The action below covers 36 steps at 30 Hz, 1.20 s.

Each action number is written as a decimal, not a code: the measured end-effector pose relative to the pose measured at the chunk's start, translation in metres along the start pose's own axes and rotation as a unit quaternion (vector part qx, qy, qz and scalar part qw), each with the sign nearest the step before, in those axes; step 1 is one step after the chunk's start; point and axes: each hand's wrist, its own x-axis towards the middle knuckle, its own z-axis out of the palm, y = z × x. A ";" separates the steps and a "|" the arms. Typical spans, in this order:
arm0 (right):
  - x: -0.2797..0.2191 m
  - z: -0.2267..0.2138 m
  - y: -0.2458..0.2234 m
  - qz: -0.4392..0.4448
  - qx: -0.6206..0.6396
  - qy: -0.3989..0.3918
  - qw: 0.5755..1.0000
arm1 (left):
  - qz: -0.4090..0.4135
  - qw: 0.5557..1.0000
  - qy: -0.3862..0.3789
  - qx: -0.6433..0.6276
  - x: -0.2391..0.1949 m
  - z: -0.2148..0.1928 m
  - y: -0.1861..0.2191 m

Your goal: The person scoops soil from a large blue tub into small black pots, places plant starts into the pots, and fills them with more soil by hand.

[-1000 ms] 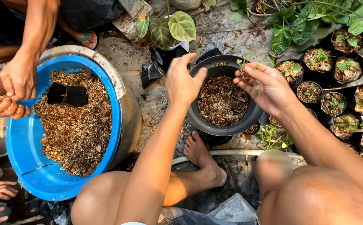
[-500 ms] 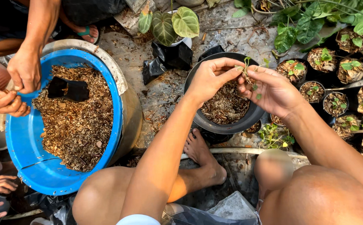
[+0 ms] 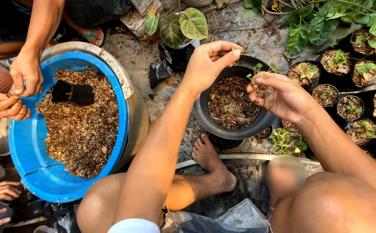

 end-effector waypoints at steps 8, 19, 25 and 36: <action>0.013 -0.020 0.008 -0.051 0.124 -0.009 0.991 | 0.046 0.929 -0.133 0.343 -0.020 0.046 0.056; -0.017 -0.021 0.029 -0.020 0.151 0.074 0.986 | 0.091 0.869 -0.113 0.473 -0.005 0.082 0.068; -0.097 -0.060 0.062 -0.016 0.083 0.172 0.981 | 0.077 0.887 -0.153 0.428 -0.018 0.055 0.079; -0.172 -0.112 0.150 0.082 0.095 0.315 0.941 | -0.094 0.855 -0.251 0.444 -0.047 0.044 0.028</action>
